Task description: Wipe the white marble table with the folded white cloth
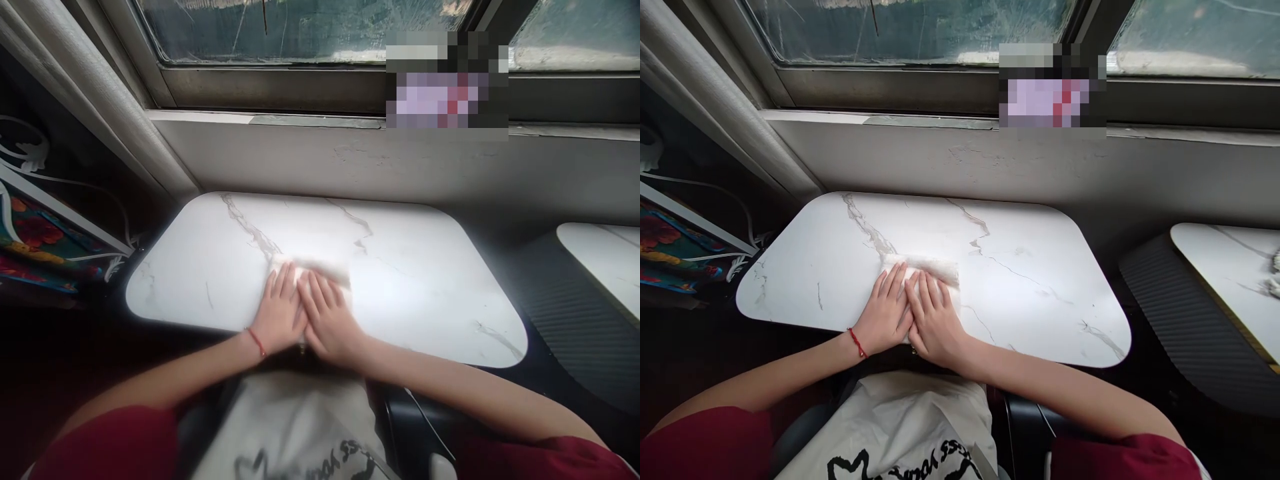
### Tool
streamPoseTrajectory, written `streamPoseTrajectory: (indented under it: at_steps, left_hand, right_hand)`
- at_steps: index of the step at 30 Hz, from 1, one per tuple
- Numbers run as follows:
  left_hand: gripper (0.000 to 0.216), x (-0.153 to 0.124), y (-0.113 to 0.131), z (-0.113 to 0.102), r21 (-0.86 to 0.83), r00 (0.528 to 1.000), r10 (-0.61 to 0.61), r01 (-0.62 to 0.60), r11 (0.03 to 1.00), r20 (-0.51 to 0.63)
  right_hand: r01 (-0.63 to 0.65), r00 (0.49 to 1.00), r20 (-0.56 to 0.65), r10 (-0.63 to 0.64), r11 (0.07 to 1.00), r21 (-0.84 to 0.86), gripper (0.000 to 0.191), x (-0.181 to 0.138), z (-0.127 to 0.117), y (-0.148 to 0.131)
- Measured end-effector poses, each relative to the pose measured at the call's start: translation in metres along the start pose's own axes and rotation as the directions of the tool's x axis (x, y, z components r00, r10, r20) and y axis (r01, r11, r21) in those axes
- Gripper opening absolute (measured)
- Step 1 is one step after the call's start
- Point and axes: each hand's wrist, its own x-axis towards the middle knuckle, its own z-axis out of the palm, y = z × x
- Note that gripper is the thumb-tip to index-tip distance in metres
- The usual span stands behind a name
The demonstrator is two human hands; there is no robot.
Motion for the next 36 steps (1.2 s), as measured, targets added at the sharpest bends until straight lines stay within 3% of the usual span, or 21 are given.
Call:
streamPoseTrajectory:
  at_steps: [5, 12, 19, 28, 36]
  left_hand:
    - [0.067, -0.008, 0.009, -0.007, -0.009, 1.0, -0.011, 0.011, 1.0, 0.028]
    - [0.068, 0.021, 0.001, -0.004, 0.005, 0.998, -0.005, 0.005, 1.0, 0.058]
    - [0.069, 0.083, -0.021, 0.008, 0.016, 0.996, 0.003, -0.004, 1.0, 0.095]
    - [0.066, 0.179, -0.044, 0.026, -0.007, 0.996, -0.052, 0.053, 0.999, 0.067]
    - [0.063, 0.234, -0.051, 0.036, -0.025, 0.995, -0.089, 0.09, 0.996, 0.05]
  right_hand:
    - [0.002, 1.0, 0.019, -0.002, 1.0, 0.02, 0.088, -0.01, -0.003, -0.008]
    - [0.022, 0.999, 0.047, -0.022, 1.0, -0.004, 0.078, 0.01, -0.005, 0.017]
    - [-0.024, 1.0, 0.01, 0.025, 0.997, -0.076, 0.078, 0.048, 0.006, 0.064]
    - [-0.025, 1.0, -0.016, 0.023, 0.993, -0.114, 0.073, 0.106, 0.02, 0.156]
    - [-0.056, 0.998, 0.026, 0.059, 0.995, -0.078, 0.072, 0.136, 0.02, 0.208]
